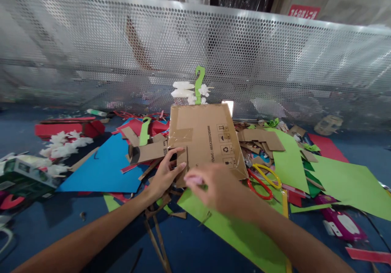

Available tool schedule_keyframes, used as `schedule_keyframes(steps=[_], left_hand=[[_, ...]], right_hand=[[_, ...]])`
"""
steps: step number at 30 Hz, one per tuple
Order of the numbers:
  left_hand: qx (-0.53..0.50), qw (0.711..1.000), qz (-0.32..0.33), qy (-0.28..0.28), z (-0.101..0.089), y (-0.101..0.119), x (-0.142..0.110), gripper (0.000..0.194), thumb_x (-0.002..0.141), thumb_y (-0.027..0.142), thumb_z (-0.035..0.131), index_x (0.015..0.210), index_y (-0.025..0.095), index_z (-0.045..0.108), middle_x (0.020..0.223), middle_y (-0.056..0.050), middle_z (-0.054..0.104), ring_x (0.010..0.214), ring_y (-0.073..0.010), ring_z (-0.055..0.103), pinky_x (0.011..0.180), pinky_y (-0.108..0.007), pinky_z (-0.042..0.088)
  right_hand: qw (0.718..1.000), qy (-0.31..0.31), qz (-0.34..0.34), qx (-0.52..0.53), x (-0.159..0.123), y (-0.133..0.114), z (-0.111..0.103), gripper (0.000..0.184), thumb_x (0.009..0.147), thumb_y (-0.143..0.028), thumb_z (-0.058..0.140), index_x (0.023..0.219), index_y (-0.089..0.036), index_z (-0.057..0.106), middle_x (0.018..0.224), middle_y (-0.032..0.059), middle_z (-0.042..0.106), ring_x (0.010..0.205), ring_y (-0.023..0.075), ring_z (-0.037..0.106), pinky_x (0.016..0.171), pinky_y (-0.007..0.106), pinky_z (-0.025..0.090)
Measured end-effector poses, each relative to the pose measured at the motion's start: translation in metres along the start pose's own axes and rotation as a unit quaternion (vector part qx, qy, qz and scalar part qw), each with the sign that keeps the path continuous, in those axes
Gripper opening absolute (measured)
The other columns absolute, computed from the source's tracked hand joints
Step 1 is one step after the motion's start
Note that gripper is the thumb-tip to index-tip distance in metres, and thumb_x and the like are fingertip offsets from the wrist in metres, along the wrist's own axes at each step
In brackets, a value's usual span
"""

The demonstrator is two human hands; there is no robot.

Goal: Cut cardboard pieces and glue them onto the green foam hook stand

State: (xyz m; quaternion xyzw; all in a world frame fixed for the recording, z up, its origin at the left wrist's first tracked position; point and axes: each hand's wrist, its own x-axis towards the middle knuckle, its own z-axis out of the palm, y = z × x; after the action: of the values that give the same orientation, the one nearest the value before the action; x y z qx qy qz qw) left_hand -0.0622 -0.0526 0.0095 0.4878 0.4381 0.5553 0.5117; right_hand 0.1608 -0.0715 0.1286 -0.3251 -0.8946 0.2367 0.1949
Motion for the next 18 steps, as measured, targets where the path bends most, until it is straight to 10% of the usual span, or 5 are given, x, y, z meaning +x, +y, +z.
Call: schedule_keyframes(steps=[4,9,18], left_hand=[[0.005,1.000,0.001,0.001,0.000,-0.001,0.001,0.065,0.086,0.049,0.080,0.137,0.021,0.050,0.108,-0.009,0.075,0.097,-0.0252,0.076,0.080,-0.037,0.064],[-0.013,1.000,-0.012,-0.004,0.001,-0.001,0.001,0.061,0.088,0.049,0.079,0.135,0.022,0.050,0.110,-0.009,0.075,0.099,-0.0258,0.076,0.084,-0.040,0.065],[-0.025,0.999,-0.024,-0.004,0.002,0.000,-0.001,0.058,0.089,0.049,0.077,0.133,0.023,0.050,0.109,-0.009,0.075,0.096,-0.0273,0.077,0.083,-0.042,0.065]], right_hand=[[0.988,0.103,0.047,0.103,0.060,0.031,-0.019,0.021,0.099,-0.040,0.065,0.099,-0.021,0.074,0.083,0.0033,0.076,0.065,0.0155,0.063,0.057,0.028,0.042],[0.989,0.079,0.009,0.126,0.121,0.068,0.004,0.021,0.102,-0.036,0.057,0.092,-0.019,0.065,0.089,0.0043,0.075,0.077,0.0167,0.067,0.072,0.029,0.048],[0.990,0.021,-0.010,0.138,0.141,0.082,0.026,0.016,0.102,-0.034,0.058,0.095,-0.021,0.063,0.093,0.0032,0.078,0.081,0.0172,0.071,0.074,0.028,0.049]])
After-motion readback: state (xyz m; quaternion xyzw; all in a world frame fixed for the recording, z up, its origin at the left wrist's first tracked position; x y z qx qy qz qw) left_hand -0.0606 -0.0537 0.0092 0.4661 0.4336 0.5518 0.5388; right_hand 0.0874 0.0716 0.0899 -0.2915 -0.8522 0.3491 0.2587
